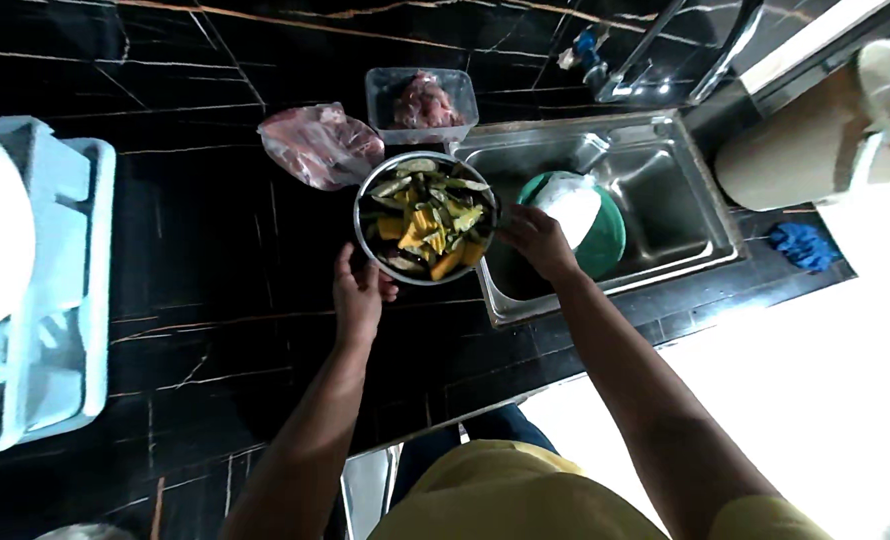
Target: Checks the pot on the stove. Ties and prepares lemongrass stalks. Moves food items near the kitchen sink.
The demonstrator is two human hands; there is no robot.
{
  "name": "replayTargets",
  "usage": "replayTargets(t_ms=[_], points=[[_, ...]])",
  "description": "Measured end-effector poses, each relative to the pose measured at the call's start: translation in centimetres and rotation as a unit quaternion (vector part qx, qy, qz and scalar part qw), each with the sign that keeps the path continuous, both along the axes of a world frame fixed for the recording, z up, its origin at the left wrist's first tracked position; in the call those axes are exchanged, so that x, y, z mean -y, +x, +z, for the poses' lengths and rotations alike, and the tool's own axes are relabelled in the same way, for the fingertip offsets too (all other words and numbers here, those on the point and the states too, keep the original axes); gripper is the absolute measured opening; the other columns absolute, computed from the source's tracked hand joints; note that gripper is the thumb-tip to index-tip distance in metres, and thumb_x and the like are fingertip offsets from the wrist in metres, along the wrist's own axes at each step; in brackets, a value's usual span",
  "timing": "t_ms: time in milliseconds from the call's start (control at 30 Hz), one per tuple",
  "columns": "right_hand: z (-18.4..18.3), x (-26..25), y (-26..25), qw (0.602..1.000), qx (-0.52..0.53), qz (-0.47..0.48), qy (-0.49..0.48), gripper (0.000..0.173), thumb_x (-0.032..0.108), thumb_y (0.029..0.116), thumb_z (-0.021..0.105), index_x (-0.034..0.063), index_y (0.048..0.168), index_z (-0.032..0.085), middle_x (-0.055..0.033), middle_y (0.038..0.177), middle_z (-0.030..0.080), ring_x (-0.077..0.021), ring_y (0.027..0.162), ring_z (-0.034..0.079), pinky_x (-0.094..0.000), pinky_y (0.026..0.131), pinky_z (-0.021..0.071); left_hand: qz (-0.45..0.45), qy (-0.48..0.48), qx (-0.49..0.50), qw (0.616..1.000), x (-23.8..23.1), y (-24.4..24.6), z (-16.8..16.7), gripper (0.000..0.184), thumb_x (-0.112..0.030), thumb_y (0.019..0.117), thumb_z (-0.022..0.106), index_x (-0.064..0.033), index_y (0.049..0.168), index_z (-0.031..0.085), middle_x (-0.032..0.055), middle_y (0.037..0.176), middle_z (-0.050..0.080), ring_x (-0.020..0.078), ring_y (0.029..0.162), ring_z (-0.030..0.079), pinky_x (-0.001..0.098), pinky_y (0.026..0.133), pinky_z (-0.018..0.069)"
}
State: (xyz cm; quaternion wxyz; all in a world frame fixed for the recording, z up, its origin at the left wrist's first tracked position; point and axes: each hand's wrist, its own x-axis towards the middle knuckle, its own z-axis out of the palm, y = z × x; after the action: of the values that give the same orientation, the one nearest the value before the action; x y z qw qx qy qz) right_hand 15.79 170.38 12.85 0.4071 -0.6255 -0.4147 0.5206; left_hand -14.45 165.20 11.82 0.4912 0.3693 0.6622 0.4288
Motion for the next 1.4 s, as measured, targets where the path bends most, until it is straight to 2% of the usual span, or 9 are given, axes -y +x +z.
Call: replayTargets(t_ms=[67,133,200,300,500,667,933,1233,1400], points=[[0.7,1.7,2.3,0.995,0.096,0.036,-0.001,0.037,0.015,0.1051,0.056,0.0041,0.140,0.057,-0.0168,0.131,0.065,-0.0210,0.100,0.073,-0.0386,0.091,0.0614,0.001,0.027,-0.065,0.998,1.3,-1.0,0.0,0.053,-0.026,0.1095,0.048,-0.0131,0.158,0.029,0.0116,0.103,0.067,0.0170,0.078,0.069,0.0356,0.070,0.0605],[1.3,3.8,5.4,0.977,0.200,0.070,-0.010,0.034,0.021,0.1055,0.058,0.0109,0.137,0.062,-0.0152,0.123,0.070,-0.0249,0.098,0.072,-0.0458,0.087,0.0594,-0.004,0.073,-0.132,0.988,3.6,-2.2,-0.5,0.057,-0.029,0.1084,0.048,-0.0099,0.159,0.029,0.0177,0.126,0.062,0.0212,0.106,0.066,0.0399,0.090,0.0568],[2.0,5.6,8.5,0.958,0.273,0.085,-0.014,0.031,0.019,0.1053,0.058,0.0101,0.134,0.064,-0.0148,0.132,0.066,-0.0280,0.109,0.069,-0.0506,0.094,0.0565,-0.019,0.128,-0.196,0.972,6.6,-3.0,-0.9,0.060,-0.027,0.1080,0.047,-0.0005,0.158,0.027,0.0258,0.146,0.050,0.0283,0.132,0.054,0.0413,0.108,0.0473],[3.0,7.5,13.3,0.931,0.355,0.089,-0.003,0.028,0.017,0.1034,0.060,0.0045,0.127,0.068,-0.0184,0.134,0.063,-0.0305,0.115,0.066,-0.0506,0.099,0.0544,-0.014,0.185,-0.284,0.941,11.2,-2.4,-2.1,0.062,-0.028,0.1060,0.047,0.0138,0.150,0.033,0.0365,0.154,0.036,0.0407,0.147,0.036,0.0459,0.121,0.0335],[5.7,8.6,22.9,0.890,0.440,0.107,0.055,0.028,0.019,0.1021,0.062,0.0021,0.122,0.071,-0.0196,0.132,0.065,-0.0346,0.120,0.064,-0.0554,0.102,0.0515,-0.035,0.175,-0.392,0.902,17.4,5.5,-2.9,0.063,-0.037,0.1025,0.045,0.0146,0.139,0.048,0.0405,0.153,0.034,0.0540,0.147,0.028,0.0599,0.122,0.0242],[8.0,7.2,31.2,0.853,0.463,0.195,0.141,0.028,0.018,0.1013,0.062,0.0036,0.123,0.071,-0.0223,0.130,0.065,-0.0398,0.118,0.065,-0.0615,0.099,0.0516,-0.019,0.151,-0.434,0.888,18.2,14.5,-3.9,0.068,-0.050,0.1039,0.039,0.0058,0.139,0.056,0.0329,0.153,0.042,0.0508,0.147,0.033,0.0680,0.119,0.0207],[9.5,5.9,43.6,0.828,0.451,0.239,0.231,0.039,0.029,0.1014,0.051,0.0005,0.118,0.072,-0.0233,0.117,0.071,-0.0429,0.104,0.070,-0.0642,0.090,0.0537,0.001,0.161,-0.458,0.874,17.2,26.0,-3.2,0.057,-0.041,0.1030,0.046,0.0003,0.140,0.056,0.0300,0.152,0.044,0.0486,0.145,0.037,0.0730,0.115,0.0231],[9.7,3.8,46.5,0.825,0.419,0.237,0.296,0.042,0.029,0.1018,0.048,-0.0040,0.116,0.072,-0.0251,0.113,0.072,-0.0415,0.101,0.071,-0.0602,0.089,0.0553,0.026,0.143,-0.519,0.842,19.0,31.0,-5.7,0.051,-0.038,0.1014,0.050,-0.0033,0.138,0.059,0.0278,0.148,0.050,0.0484,0.144,0.040,0.0727,0.115,0.0219],[10.2,4.5,46.8,0.814,0.421,0.236,0.322,0.041,0.030,0.1027,0.048,0.0003,0.113,0.075,-0.0203,0.110,0.074,-0.0359,0.099,0.073,-0.0541,0.088,0.0578,-0.003,0.162,-0.535,0.829,18.8,32.1,-7.4,0.049,-0.040,0.1029,0.048,-0.0078,0.138,0.059,0.0255,0.149,0.050,0.0466,0.144,0.040,0.0735,0.115,0.0213]])
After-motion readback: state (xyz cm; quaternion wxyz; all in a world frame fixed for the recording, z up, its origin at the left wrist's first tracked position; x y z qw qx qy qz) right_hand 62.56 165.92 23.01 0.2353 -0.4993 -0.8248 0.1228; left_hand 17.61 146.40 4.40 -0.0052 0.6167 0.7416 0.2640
